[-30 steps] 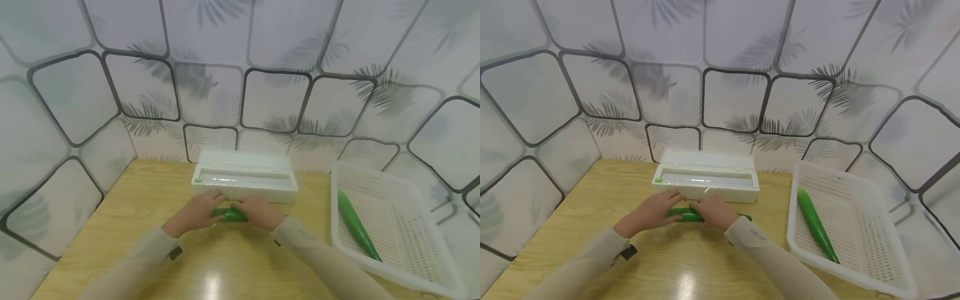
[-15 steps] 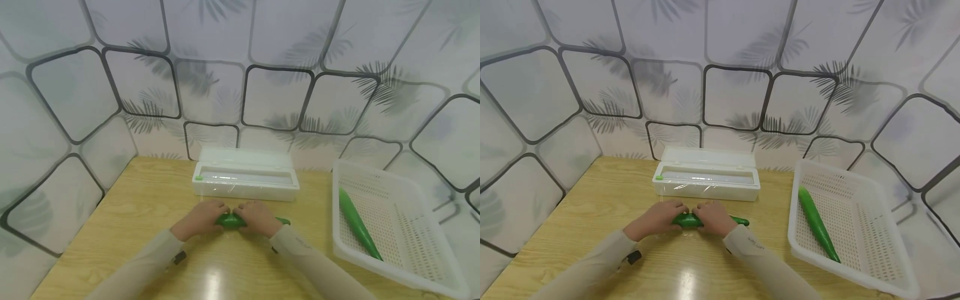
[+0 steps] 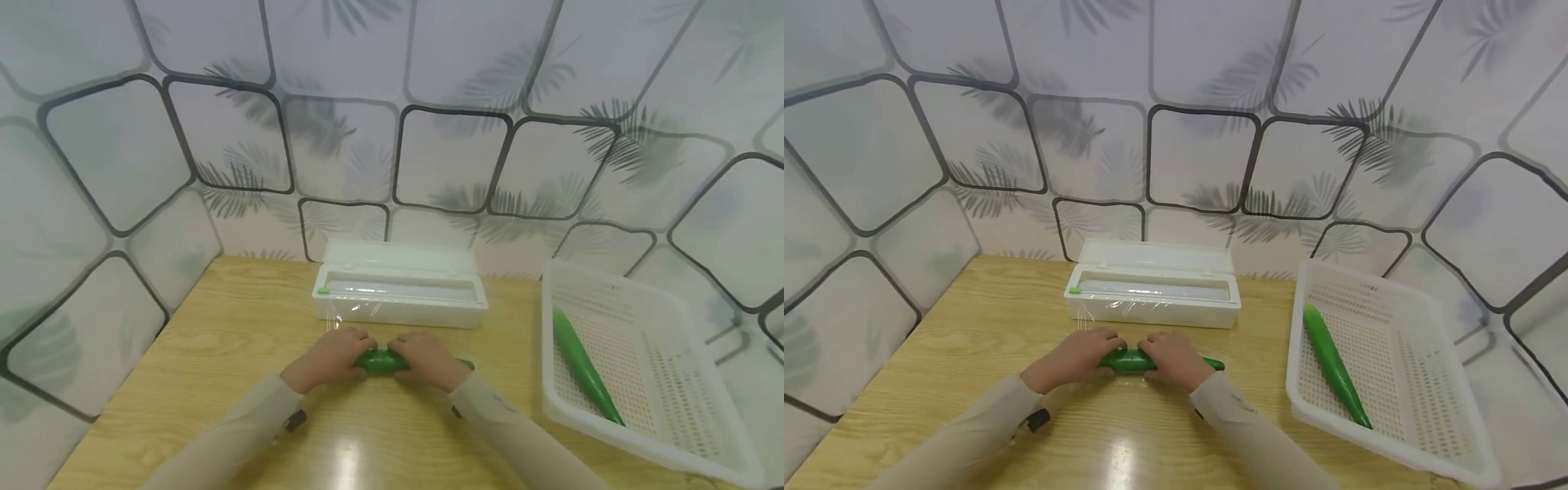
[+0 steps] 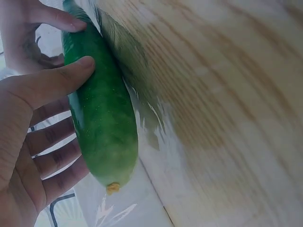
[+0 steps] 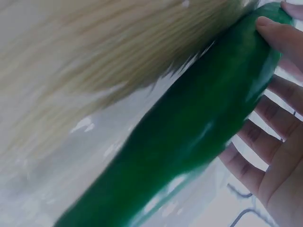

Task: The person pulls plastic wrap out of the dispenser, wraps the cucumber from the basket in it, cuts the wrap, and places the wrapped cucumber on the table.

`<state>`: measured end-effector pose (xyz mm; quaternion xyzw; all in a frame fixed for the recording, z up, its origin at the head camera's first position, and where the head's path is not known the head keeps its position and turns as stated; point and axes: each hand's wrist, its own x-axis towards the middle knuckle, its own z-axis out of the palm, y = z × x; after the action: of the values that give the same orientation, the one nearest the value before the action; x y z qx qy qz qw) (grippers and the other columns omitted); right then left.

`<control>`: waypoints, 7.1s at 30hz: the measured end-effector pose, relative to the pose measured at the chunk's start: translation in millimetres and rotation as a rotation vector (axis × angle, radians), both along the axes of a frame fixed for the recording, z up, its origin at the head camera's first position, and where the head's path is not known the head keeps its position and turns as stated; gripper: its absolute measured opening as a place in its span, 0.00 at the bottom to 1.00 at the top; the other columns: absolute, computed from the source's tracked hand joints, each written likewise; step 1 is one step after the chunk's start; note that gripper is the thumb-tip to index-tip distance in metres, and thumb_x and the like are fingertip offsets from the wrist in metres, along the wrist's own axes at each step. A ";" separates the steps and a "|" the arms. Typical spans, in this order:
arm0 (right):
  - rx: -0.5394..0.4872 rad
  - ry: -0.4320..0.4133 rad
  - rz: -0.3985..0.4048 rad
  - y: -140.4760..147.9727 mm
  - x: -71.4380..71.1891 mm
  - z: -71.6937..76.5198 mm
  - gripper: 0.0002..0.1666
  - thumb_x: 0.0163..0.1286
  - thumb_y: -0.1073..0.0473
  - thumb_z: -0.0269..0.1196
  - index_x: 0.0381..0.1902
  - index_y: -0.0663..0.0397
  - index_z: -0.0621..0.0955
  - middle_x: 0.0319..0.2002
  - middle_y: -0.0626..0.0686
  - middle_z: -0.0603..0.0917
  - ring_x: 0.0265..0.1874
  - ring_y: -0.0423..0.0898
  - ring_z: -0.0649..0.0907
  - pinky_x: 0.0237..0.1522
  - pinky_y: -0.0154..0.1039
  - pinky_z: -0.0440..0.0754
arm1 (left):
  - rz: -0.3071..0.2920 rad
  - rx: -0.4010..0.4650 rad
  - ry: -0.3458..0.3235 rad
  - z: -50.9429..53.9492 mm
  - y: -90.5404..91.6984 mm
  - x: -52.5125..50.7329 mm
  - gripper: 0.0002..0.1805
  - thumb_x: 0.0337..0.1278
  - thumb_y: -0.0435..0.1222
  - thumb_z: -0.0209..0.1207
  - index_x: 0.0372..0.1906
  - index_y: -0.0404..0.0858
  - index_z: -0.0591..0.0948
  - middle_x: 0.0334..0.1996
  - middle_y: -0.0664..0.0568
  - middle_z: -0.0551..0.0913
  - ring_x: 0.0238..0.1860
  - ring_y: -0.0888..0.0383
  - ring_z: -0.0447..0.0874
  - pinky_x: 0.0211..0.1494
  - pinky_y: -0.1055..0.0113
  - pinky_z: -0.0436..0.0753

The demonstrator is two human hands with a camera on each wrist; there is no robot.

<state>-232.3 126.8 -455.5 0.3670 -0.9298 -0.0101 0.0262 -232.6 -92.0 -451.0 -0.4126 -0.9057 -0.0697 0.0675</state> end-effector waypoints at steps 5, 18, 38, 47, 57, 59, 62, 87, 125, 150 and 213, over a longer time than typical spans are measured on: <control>-0.092 -0.031 -0.043 24.4 3.7 -0.3 0.29 0.52 0.47 0.70 0.50 0.50 0.78 0.46 0.50 0.84 0.42 0.46 0.82 0.48 0.43 0.81 | 0.012 -0.008 -0.018 0.8 0.6 1.0 0.22 0.42 0.43 0.69 0.46 0.44 0.79 0.38 0.56 0.81 0.38 0.61 0.78 0.41 0.69 0.81; -0.126 -0.009 -0.183 69.0 12.0 -2.4 0.20 0.51 0.54 0.71 0.41 0.54 0.81 0.34 0.49 0.84 0.33 0.44 0.82 0.40 0.42 0.82 | 0.034 -0.037 -0.012 2.2 6.5 4.9 0.21 0.44 0.44 0.68 0.45 0.44 0.78 0.36 0.56 0.80 0.35 0.61 0.76 0.38 0.68 0.79; -0.001 0.156 -0.101 99.9 54.5 -7.8 0.07 0.49 0.65 0.69 0.21 0.52 0.80 0.21 0.47 0.80 0.19 0.40 0.76 0.22 0.31 0.75 | -0.004 -0.013 0.014 4.0 9.4 6.4 0.25 0.43 0.44 0.68 0.51 0.46 0.76 0.39 0.55 0.81 0.38 0.59 0.79 0.39 0.68 0.80; 0.001 0.230 -0.076 96.1 52.2 -12.8 0.10 0.49 0.65 0.69 0.17 0.50 0.79 0.19 0.47 0.78 0.17 0.41 0.74 0.20 0.32 0.71 | -0.039 -0.023 0.031 -3.1 11.9 5.4 0.29 0.43 0.42 0.69 0.56 0.50 0.74 0.41 0.54 0.81 0.41 0.58 0.80 0.41 0.66 0.81; -0.229 0.248 -0.081 98.8 36.8 -4.1 0.11 0.47 0.69 0.69 0.22 0.53 0.76 0.28 0.47 0.79 0.26 0.41 0.76 0.29 0.32 0.79 | -0.003 -0.016 -0.029 1.1 12.7 5.9 0.27 0.48 0.38 0.66 0.57 0.47 0.76 0.41 0.52 0.82 0.40 0.58 0.81 0.42 0.65 0.82; -0.261 0.206 -0.128 96.6 35.4 -1.3 0.11 0.50 0.70 0.66 0.23 0.52 0.74 0.25 0.46 0.78 0.25 0.40 0.75 0.28 0.31 0.78 | -0.002 -0.013 -0.026 -0.2 12.8 5.0 0.26 0.49 0.36 0.65 0.57 0.46 0.76 0.41 0.51 0.82 0.39 0.57 0.81 0.42 0.64 0.82; -0.290 0.120 -0.228 92.2 34.6 3.7 0.09 0.56 0.70 0.60 0.24 0.51 0.73 0.21 0.44 0.75 0.22 0.38 0.73 0.25 0.30 0.75 | 0.012 -0.003 -0.036 -2.4 14.2 3.4 0.22 0.55 0.37 0.60 0.57 0.45 0.76 0.42 0.51 0.82 0.39 0.57 0.80 0.43 0.64 0.82; -0.332 0.005 -0.412 81.4 14.9 5.7 0.11 0.65 0.72 0.52 0.25 0.55 0.69 0.20 0.49 0.74 0.20 0.41 0.72 0.23 0.32 0.73 | -0.045 0.052 -0.185 5.6 11.7 -14.7 0.17 0.54 0.34 0.61 0.51 0.41 0.81 0.46 0.50 0.84 0.45 0.57 0.83 0.50 0.66 0.83; -0.393 0.167 0.000 64.5 7.9 -6.2 0.17 0.49 0.59 0.72 0.38 0.55 0.82 0.36 0.48 0.82 0.36 0.42 0.80 0.41 0.35 0.83 | -0.036 0.128 -0.361 -2.4 7.0 -33.0 0.16 0.64 0.33 0.51 0.54 0.42 0.79 0.45 0.49 0.82 0.47 0.55 0.80 0.54 0.61 0.80; -0.313 -0.029 -0.061 56.4 -3.8 -2.6 0.20 0.50 0.62 0.71 0.43 0.58 0.81 0.42 0.52 0.82 0.43 0.47 0.81 0.49 0.42 0.82 | -0.053 -0.036 0.087 1.3 47.0 -8.8 0.23 0.53 0.34 0.62 0.56 0.42 0.75 0.46 0.53 0.79 0.48 0.59 0.78 0.54 0.69 0.80; -0.350 -0.143 -0.233 71.1 -23.6 -3.8 0.18 0.57 0.67 0.65 0.47 0.61 0.76 0.42 0.57 0.82 0.45 0.53 0.80 0.53 0.50 0.79 | -0.020 0.176 -0.045 -7.8 44.1 -39.1 0.25 0.42 0.30 0.67 0.51 0.38 0.77 0.46 0.48 0.80 0.50 0.52 0.78 0.58 0.59 0.78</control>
<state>-256.0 197.9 -459.3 0.2469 -0.9530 0.1742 0.0222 -271.6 -48.0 -458.8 -0.4126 -0.8932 -0.1589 0.0823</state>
